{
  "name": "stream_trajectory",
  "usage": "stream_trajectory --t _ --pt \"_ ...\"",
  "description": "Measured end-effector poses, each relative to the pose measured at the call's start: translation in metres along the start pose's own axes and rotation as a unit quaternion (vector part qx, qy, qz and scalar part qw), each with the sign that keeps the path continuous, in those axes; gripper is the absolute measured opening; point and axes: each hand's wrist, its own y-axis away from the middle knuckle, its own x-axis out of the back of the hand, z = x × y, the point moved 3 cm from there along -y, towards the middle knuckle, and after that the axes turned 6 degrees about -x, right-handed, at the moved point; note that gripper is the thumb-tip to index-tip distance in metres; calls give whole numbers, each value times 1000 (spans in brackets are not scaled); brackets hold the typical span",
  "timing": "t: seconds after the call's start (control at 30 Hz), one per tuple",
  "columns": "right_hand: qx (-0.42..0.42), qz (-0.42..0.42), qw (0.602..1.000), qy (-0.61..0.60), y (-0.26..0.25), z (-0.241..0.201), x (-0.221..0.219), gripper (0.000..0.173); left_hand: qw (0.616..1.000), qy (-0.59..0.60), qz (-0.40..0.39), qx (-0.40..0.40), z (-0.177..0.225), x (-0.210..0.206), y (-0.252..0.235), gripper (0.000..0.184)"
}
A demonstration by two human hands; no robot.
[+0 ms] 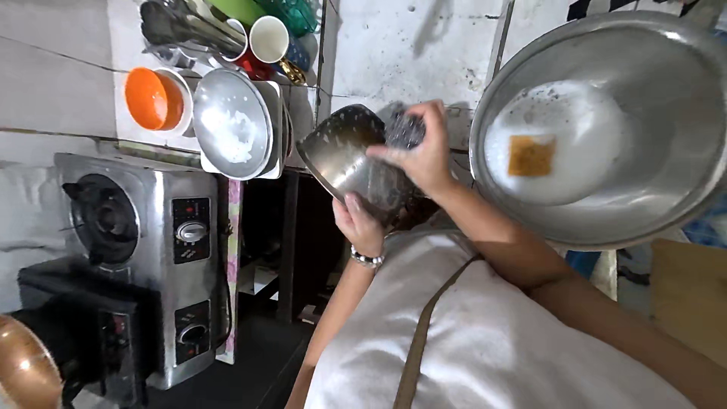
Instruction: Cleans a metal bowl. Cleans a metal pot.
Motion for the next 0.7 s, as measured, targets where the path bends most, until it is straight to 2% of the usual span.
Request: stream_trajectory --t 0.13,0.23,0.3,0.4,0.53,0.6,0.67,0.7 --pt "-38 16 999 -25 -17 9 -2 64 989 11 -22 -148 -22 -5 32 31" --pt "-40 -1 998 -40 -11 7 -4 63 987 16 -55 -149 -25 -7 36 31" --pt "-52 -9 998 -46 -11 9 -3 67 993 24 -78 -83 -12 -3 27 26" --pt "-73 -55 995 -50 -12 7 0 72 992 15 -95 79 13 7 -5 26" --pt "-79 -136 987 -26 -13 2 2 76 954 39 -81 288 25 9 -67 23" --pt "-76 -177 981 -2 -14 -1 4 76 941 35 -70 328 25 4 -95 19" --pt "-44 -194 980 26 -14 -5 13 72 944 21 -67 322 23 1 -108 14" --pt "-18 -171 984 38 -15 -6 22 67 951 9 -63 304 24 0 -109 15"
